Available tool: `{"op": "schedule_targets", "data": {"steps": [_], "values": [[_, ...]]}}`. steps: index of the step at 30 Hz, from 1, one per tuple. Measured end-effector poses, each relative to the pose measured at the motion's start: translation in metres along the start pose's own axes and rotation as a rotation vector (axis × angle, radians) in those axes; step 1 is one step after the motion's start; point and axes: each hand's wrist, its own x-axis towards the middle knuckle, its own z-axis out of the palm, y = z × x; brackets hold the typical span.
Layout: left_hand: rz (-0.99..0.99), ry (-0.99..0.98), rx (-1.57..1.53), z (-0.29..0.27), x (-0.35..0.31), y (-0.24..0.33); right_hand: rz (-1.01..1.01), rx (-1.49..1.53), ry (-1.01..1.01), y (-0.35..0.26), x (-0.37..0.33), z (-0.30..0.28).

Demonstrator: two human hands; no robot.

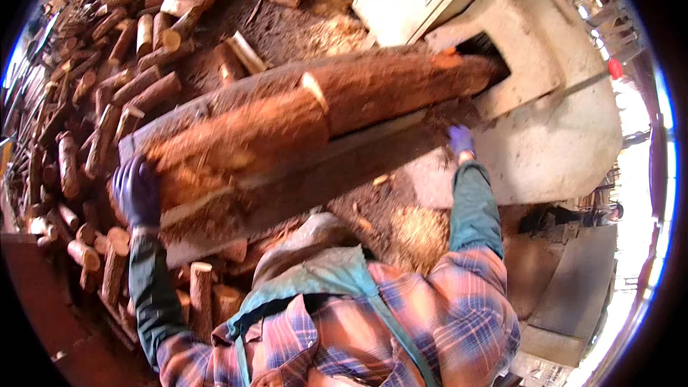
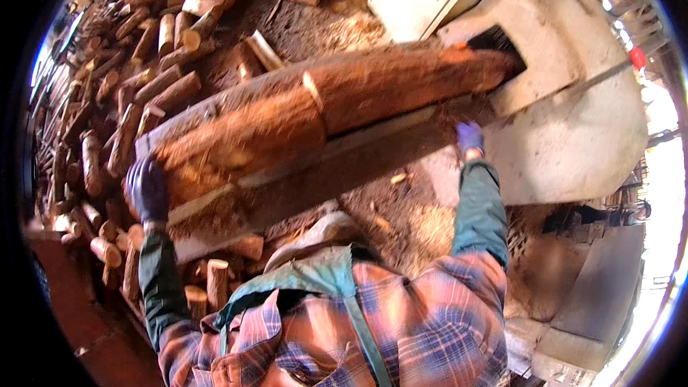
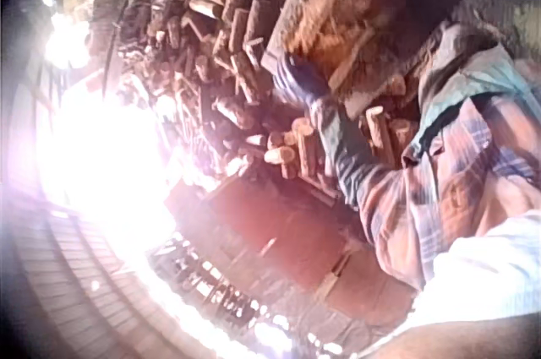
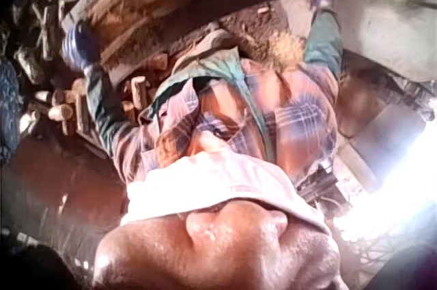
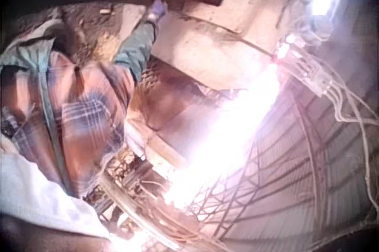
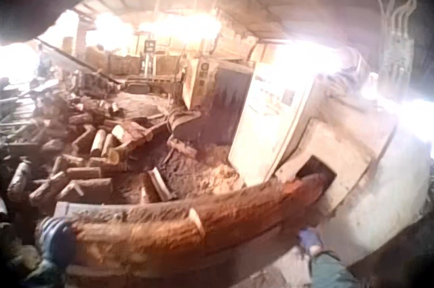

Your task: The person picks up logs from a large pile and places them onto a log processing machine. They repeatedly select logs, lift them, and feed them into the machine's intake slot.

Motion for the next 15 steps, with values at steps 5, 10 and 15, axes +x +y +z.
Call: {"op": "schedule_targets", "data": {"steps": [5, 10, 15], "values": [[-0.082, -0.036, -0.047, -0.007, 0.007, 0.018, 0.014, 0.245, 0.281, -0.145, 0.093, -0.044], [-0.054, -0.022, -0.058, 0.002, 0.013, 0.035, -0.071, 0.393, 0.014, -0.335, 0.17, -0.003], [-0.072, -0.047, -0.077, 0.002, 0.024, 0.047, -0.072, 0.538, -0.023, -0.427, 0.26, 0.018]]}}
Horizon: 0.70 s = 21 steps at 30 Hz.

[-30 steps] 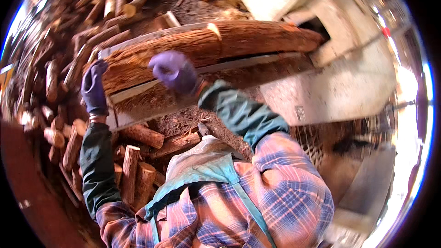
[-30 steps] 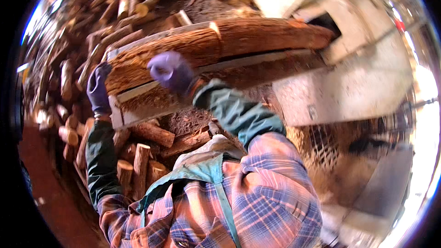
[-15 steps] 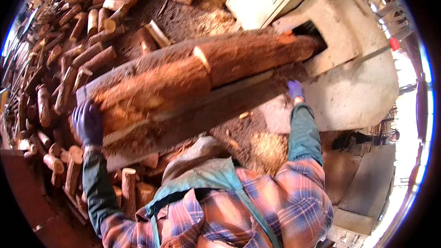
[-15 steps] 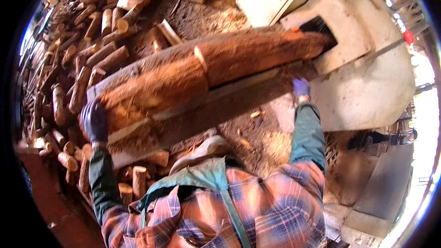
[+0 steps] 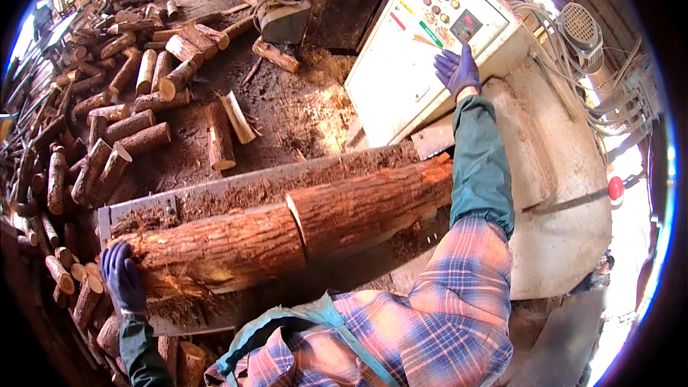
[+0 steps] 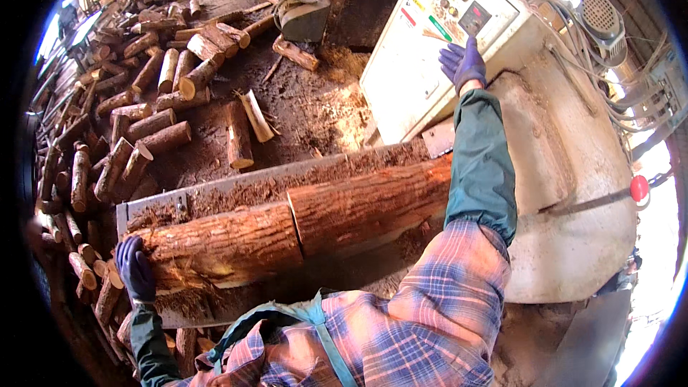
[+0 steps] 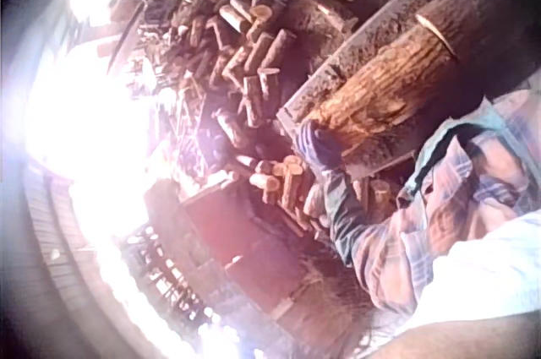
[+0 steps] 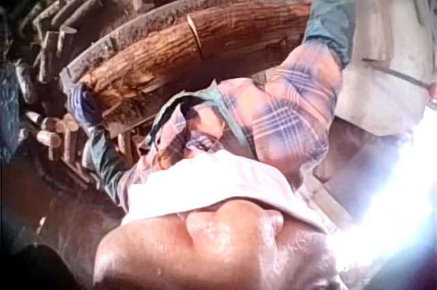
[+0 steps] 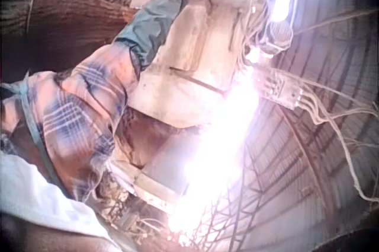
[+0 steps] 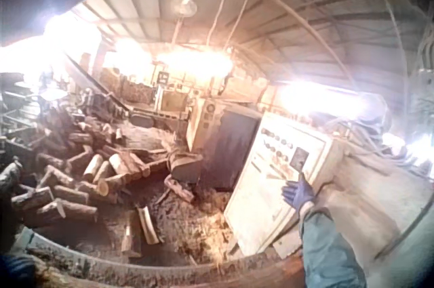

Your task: The person picks up logs from a large pile and places them onto a log processing machine. They repeatedly select logs, lift them, and feed them into the machine's intake slot.

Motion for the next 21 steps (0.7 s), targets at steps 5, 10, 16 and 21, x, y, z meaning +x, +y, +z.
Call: {"op": "schedule_targets", "data": {"steps": [5, 10, 16, 21], "values": [[-0.034, -0.041, -0.014, 0.003, 0.007, 0.006, -0.031, 0.047, 0.008, -0.029, 0.045, 0.019], [-0.052, -0.075, 0.002, 0.008, 0.001, 0.0, -0.015, 0.124, 0.027, -0.03, 0.063, 0.023], [-0.022, -0.058, -0.011, 0.006, 0.005, 0.001, -0.118, 0.039, 0.08, -0.019, 0.056, 0.035], [-0.022, -0.064, -0.009, 0.009, 0.003, -0.002, -0.13, 0.026, 0.062, 0.0, 0.045, 0.049]]}}
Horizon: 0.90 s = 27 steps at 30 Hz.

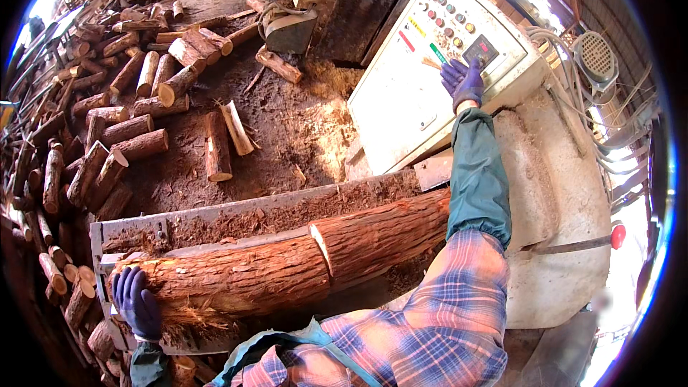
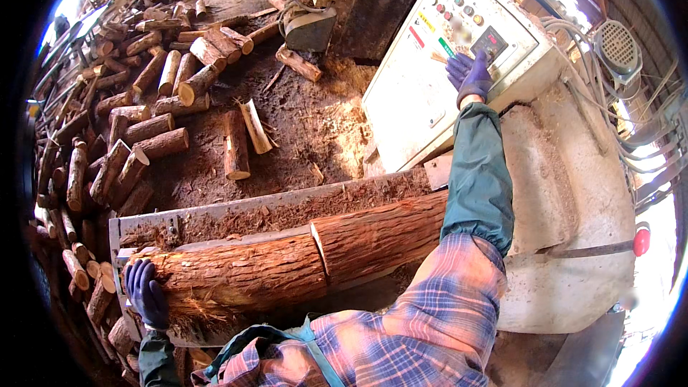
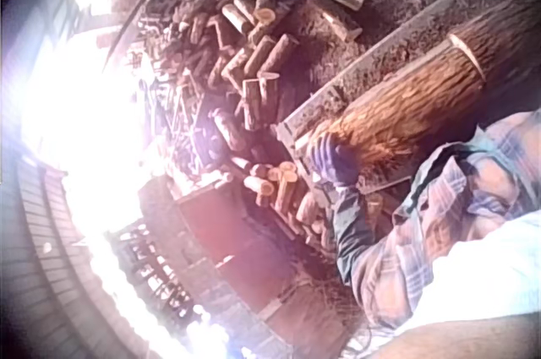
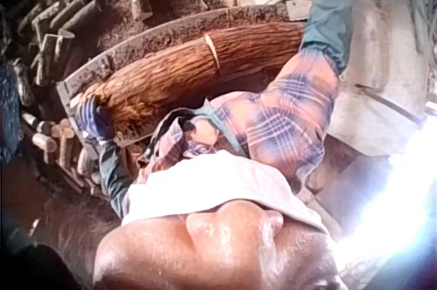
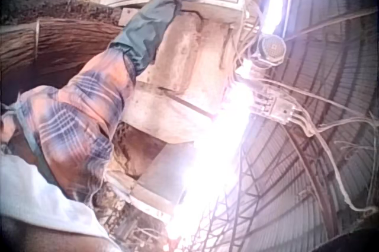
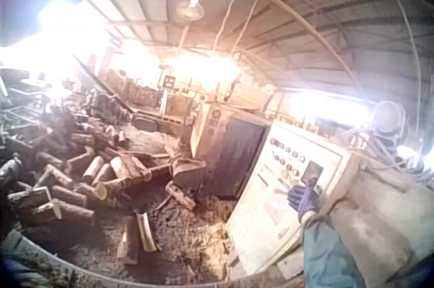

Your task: The person picks up logs from a large pile and places them onto a log processing machine. They repeatedly select logs, lift them, and feed them into the machine's intake slot.

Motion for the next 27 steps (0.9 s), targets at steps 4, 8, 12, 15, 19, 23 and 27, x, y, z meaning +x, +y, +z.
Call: {"op": "schedule_targets", "data": {"steps": [4, 8, 12, 15, 19, 23, 27], "values": [[-0.002, 0.01, -0.021, 0.002, -0.004, -0.003, 0.038, -0.008, 0.012, -0.001, -0.014, 0.013], [0.002, 0.014, -0.028, 0.005, -0.007, -0.006, -0.02, 0.053, -0.01, -0.009, -0.022, 0.027], [0.012, 0.019, -0.026, 0.008, -0.009, -0.008, -0.067, 0.197, 0.022, -0.023, -0.017, 0.037], [0.005, 0.038, -0.031, 0.012, -0.01, -0.009, -0.103, 0.252, 0.025, -0.025, -0.017, 0.048], [0.007, 0.041, -0.058, 0.009, -0.007, -0.008, -0.133, 0.295, 0.039, -0.023, -0.022, 0.057], [0.011, 0.036, -0.044, 0.009, -0.008, -0.01, -0.14, 0.267, 0.046, -0.015, -0.04, 0.07], [0.025, 0.06, -0.073, 0.012, -0.009, -0.009, -0.127, 0.236, 0.029, -0.009, -0.056, 0.076]]}}
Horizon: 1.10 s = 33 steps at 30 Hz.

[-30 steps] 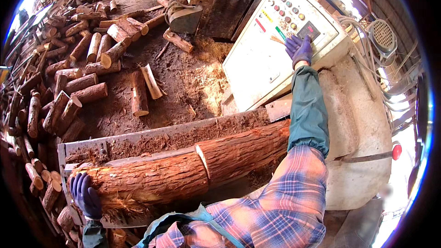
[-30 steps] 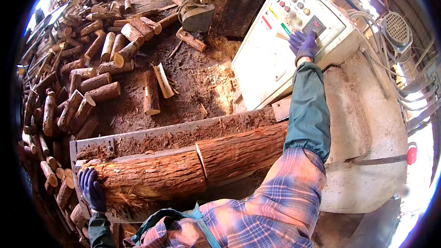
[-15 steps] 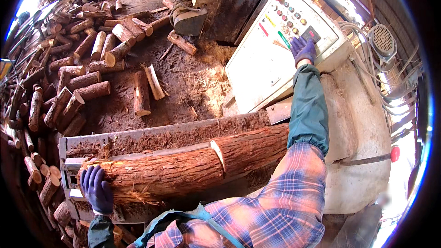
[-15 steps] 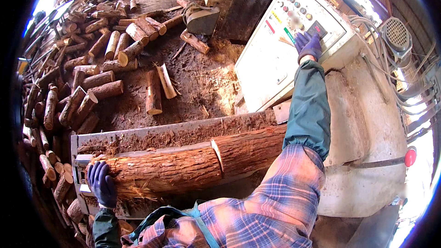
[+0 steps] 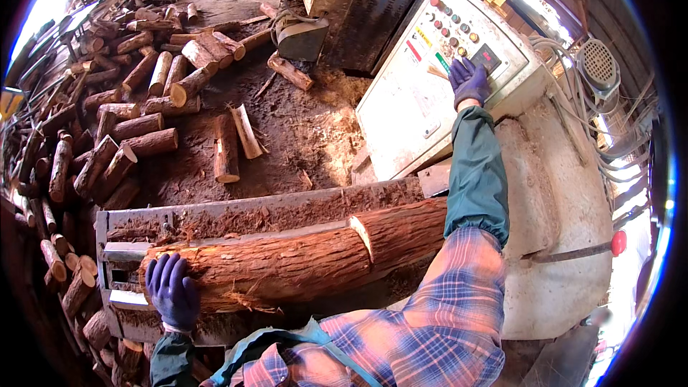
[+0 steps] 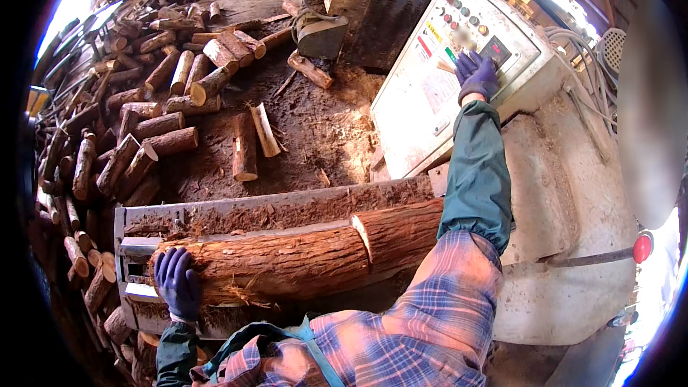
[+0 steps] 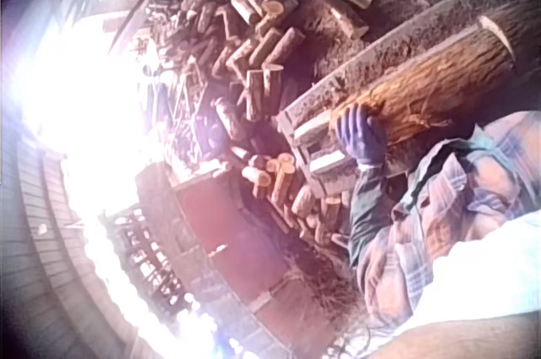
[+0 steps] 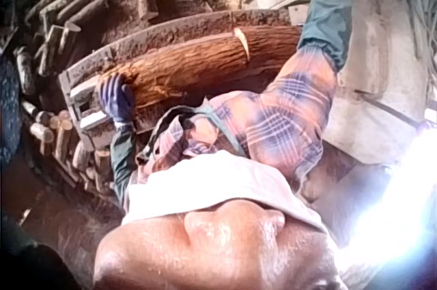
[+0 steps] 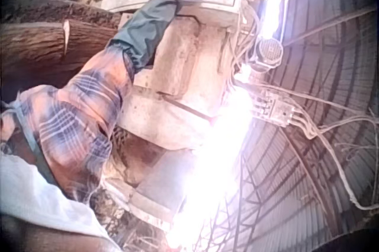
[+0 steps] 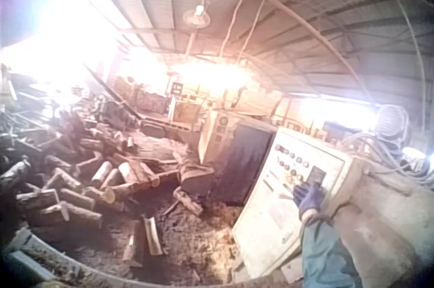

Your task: The person picks up logs from a large pile and places them onto a log processing machine. They repeatedly select logs, lift them, and feed them into the machine's intake slot.

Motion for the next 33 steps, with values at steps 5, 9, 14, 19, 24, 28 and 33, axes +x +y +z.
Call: {"op": "schedule_targets", "data": {"steps": [5, 9, 14, 19, 24, 28, 33], "values": [[0.004, 0.024, -0.013, -0.001, -0.002, 0.004, 0.052, 0.008, -0.038, 0.023, -0.008, 0.013], [-0.011, 0.047, -0.104, 0.017, 0.009, 0.008, 0.133, -0.014, -0.184, 0.038, 0.006, 0.02], [0.069, -0.004, -0.403, 0.0, 0.002, -0.009, 0.147, -0.397, -0.583, 0.093, -0.176, 0.082], [0.002, 0.395, -0.606, -0.09, 0.007, -0.021, -0.414, -0.508, -1.372, 0.148, -0.411, 0.122], [-0.12, 0.554, -0.78, -0.148, -0.08, -0.022, -0.375, -0.466, -1.292, 0.191, -0.559, 0.128], [-0.363, 0.456, -0.716, -0.205, -0.183, -0.012, -0.808, -0.61, -1.051, 0.208, -0.612, 0.154], [-0.741, 0.328, -0.816, -0.224, -0.304, -0.005, -0.788, -0.601, -1.006, 0.217, -0.608, 0.14]]}}
